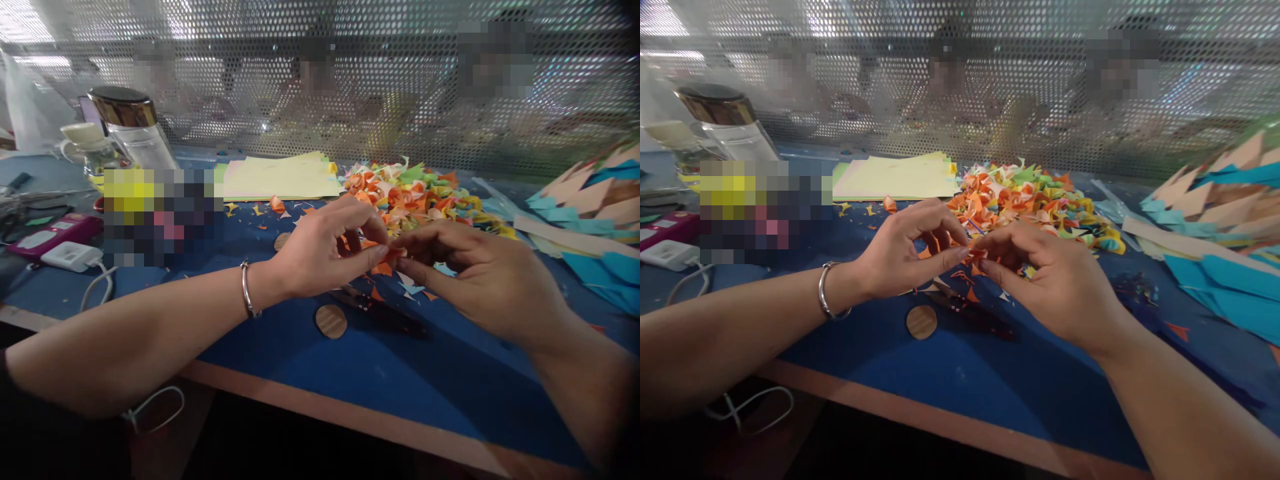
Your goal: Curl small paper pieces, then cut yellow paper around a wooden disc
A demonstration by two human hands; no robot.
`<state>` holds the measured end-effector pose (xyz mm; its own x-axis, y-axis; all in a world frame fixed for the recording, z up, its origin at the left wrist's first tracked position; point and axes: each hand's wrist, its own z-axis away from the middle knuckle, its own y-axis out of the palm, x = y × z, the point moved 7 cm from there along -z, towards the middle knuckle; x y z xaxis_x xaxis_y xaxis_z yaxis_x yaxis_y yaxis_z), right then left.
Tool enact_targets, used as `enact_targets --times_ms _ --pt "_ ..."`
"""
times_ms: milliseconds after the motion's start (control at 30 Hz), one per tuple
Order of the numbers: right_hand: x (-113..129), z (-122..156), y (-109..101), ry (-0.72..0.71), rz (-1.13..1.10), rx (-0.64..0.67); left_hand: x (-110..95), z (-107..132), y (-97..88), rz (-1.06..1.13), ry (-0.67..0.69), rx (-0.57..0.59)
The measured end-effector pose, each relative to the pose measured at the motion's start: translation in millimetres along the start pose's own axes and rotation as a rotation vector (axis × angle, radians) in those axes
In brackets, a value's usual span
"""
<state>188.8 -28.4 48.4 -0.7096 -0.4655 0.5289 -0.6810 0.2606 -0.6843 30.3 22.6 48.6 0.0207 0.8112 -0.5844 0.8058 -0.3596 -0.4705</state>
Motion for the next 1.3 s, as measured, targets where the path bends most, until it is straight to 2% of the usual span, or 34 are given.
enact_targets --times_ms 133,1300 --pt "1.7 0.2 -0.3 -0.023 0.014 -0.001 -7.4 0.6 1.6 -0.085 0.064 0.037" --pt "1.4 -0.7 0.7 -0.034 0.016 -0.003 -0.8 0.0 1.7 -0.055 -0.024 0.068"
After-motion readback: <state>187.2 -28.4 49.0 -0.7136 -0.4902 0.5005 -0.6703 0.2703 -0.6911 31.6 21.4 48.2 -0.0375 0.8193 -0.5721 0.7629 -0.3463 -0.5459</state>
